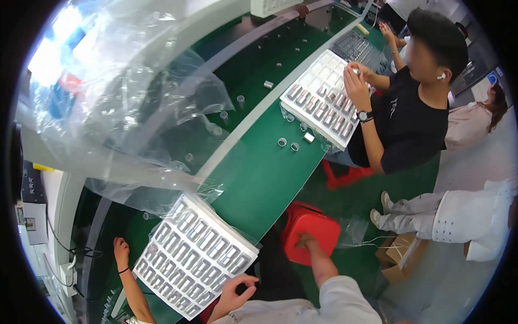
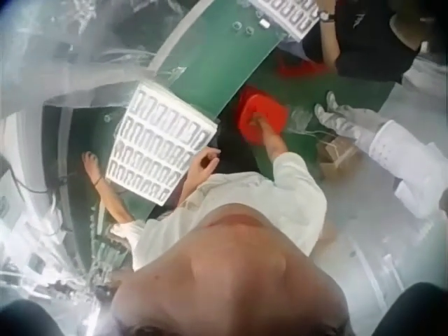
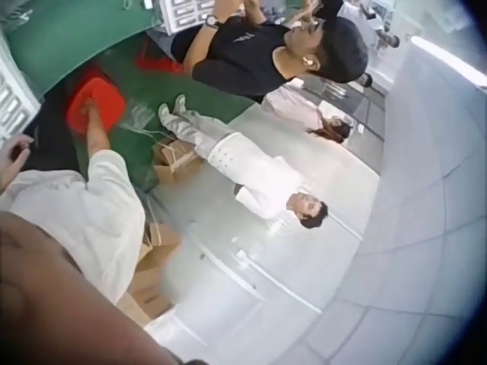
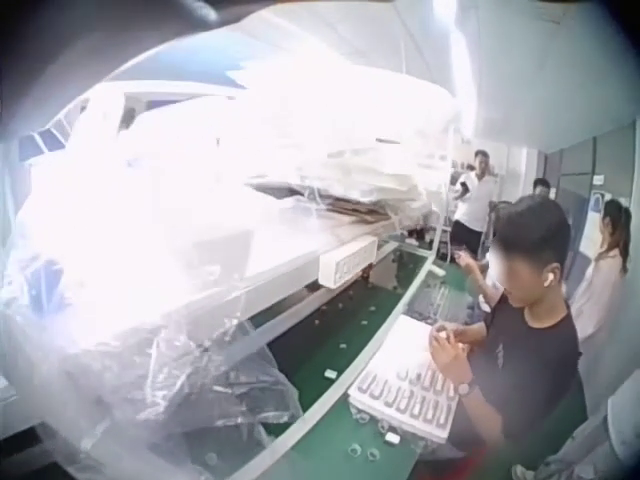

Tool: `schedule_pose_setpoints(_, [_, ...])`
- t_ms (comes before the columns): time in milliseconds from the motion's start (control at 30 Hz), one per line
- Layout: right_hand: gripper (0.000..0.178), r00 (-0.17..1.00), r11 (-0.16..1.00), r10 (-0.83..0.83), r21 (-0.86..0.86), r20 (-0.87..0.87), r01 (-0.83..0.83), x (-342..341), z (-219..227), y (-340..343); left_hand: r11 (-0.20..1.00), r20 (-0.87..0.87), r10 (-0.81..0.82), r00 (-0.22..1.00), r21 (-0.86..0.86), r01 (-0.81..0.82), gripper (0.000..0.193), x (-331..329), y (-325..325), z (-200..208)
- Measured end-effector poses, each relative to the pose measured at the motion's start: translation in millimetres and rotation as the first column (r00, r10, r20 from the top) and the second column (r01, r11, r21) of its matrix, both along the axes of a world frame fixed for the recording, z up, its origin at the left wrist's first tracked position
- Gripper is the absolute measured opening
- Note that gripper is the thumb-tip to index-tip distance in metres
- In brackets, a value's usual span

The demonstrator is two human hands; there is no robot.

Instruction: Assembling small metal electronic components and placing them into trays, then packing the trays into shipping boxes.

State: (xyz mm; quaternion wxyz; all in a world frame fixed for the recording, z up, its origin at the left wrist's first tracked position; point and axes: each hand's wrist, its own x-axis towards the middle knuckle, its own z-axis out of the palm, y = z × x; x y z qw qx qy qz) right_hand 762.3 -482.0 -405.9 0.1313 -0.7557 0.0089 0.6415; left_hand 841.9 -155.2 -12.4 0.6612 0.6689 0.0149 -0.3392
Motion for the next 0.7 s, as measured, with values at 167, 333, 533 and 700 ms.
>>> schedule_pose_setpoints(167, [0.090,0.952,0.949,-0.294,-0.097,0.086,0.301,33.7,41.9,-15.1,0.982,-0.039,0.184,0.982,0.047,-0.182,0.018,4.5,-28.6,-17.9])
schedule_pose_setpoints(333, [0.075,0.911,0.933,-0.324,-0.074,0.254,0.352,88.2,40.4,-42.3,0.895,-0.143,0.364,0.921,-0.220,-0.388,0.017,40.6,-88.3,-51.2])
schedule_pose_setpoints(533, [0.059,0.963,0.987,-0.143,0.100,0.230,0.123,165.9,-49.2,-71.5,0.962,0.316,0.157,0.936,0.166,-0.217,0.022,42.6,-168.7,-162.0])
schedule_pose_setpoints(700, [0.055,0.842,0.917,-0.348,0.337,0.413,0.214,205.0,-117.5,-117.2,0.943,-0.020,0.189,0.982,0.282,-0.175,0.030,26.4,-157.7,-300.7])
